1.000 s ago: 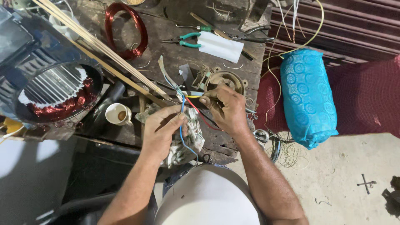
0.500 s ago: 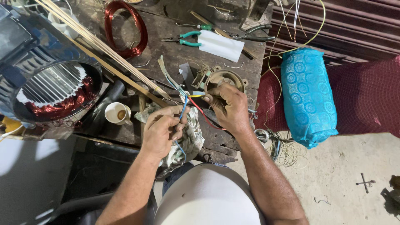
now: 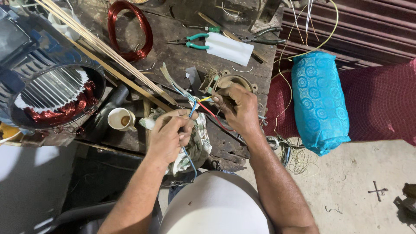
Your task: The person retrieves a motor housing and uses shears to strip the outer insulation from a multi-colored cable. They then cut and separate the individual wires, preparing them for connection.
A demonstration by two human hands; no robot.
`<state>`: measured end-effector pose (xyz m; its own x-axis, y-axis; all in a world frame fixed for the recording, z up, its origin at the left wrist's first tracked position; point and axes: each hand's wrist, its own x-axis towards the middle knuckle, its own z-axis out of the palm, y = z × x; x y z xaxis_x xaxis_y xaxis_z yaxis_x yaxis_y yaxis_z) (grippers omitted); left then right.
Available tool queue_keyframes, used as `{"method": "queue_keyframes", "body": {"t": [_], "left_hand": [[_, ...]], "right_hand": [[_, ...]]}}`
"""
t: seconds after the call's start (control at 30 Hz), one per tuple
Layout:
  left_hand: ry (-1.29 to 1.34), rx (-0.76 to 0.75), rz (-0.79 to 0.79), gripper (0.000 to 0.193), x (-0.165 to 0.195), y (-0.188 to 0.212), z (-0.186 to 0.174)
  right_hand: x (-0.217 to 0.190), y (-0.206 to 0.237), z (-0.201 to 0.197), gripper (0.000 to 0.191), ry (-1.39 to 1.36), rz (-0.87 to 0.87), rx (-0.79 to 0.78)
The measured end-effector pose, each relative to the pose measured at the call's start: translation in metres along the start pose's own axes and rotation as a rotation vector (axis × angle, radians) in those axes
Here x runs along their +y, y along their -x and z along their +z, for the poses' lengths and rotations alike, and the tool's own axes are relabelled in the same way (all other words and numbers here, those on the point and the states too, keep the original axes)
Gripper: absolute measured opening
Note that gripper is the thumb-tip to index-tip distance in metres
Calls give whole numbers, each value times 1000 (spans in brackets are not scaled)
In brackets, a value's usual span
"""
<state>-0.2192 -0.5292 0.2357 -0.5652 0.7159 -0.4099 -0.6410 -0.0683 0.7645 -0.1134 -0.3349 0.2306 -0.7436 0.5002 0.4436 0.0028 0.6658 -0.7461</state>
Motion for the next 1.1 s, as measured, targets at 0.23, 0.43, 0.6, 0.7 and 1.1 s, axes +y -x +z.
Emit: {"method": "queue_keyframes", "body": {"t": [0.23, 0.43, 0.6, 0.7, 1.1], "left_hand": [[142, -39, -33, 22, 3, -6, 0], [222, 15, -37, 21, 7, -11, -1], [208, 45, 12, 15, 4, -10, 2], [224, 41, 9, 14, 1, -10, 6], [246, 52, 44, 15, 6, -10, 13]], "right_hand": [[16, -10, 5, 15, -16, -82, 8], [29, -12, 8, 16, 18, -32, -18], [27, -9, 8, 20, 3, 84, -38], [24, -7, 3, 17, -24, 136, -38], [37, -12, -1, 5, -26, 84, -25]]}}
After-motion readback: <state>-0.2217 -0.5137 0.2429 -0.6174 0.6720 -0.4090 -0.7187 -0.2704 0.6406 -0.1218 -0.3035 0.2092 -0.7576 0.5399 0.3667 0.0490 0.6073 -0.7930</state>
